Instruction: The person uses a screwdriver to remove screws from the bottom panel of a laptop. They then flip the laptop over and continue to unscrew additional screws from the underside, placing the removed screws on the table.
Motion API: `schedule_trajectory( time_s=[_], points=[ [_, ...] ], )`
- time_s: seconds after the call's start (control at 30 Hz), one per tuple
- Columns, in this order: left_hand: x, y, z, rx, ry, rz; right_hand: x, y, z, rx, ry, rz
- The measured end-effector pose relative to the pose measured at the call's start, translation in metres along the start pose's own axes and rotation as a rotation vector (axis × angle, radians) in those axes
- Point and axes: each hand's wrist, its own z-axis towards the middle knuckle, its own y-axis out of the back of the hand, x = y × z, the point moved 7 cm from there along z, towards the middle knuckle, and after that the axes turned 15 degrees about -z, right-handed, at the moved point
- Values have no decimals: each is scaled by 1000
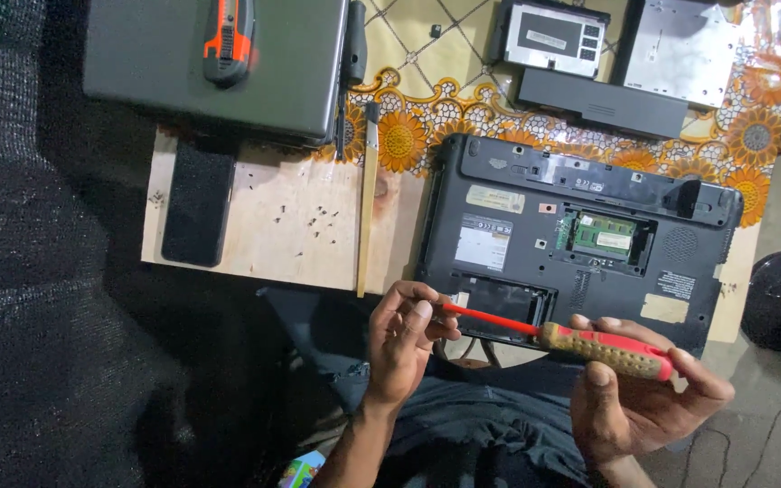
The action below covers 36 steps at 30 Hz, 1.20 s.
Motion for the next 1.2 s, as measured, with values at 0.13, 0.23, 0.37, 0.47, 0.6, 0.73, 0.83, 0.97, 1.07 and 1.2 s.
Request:
schedule_trajectory(
  time_s=[0.13, 0.23, 0.37, 0.47, 0.6, 0.73, 0.83, 0.97, 1.07, 1.2],
  points=[
    [-2, -3, 1, 74, 51, -7, 0, -2, 3, 48, -37, -39],
    [-4, -6, 5, 35, 82, 69, -9, -2, 6, 38, -60, 4],
    [-33, -27, 15, 47, -232, 589, -13, -4, 23, -5, -47, -34],
    [-46, -47, 28, 76, -415, 1039, -17, -5, 37, -23, -13, -61],
    [-29, -64, 51, 235, -522, 1414, -27, -8, 54, -50, 37, -138],
    [-4, -60, 74, 279, -406, 1478, -31, -20, 68, -43, 24, -175],
    [7, -62, 83, 349, -378, 1519, -38, -28, 75, -40, 41, -182],
    [14, -57, 89, 378, -217, 1538, -35, -31, 81, -23, -19, -310],
    [16, -54, 88, 374, -187, 1513, -21, -42, 90, 91, -196, -605],
    [12, -55, 89, 338, -270, 1504, -35, -42, 91, 119, -335, -621]
  ],
)
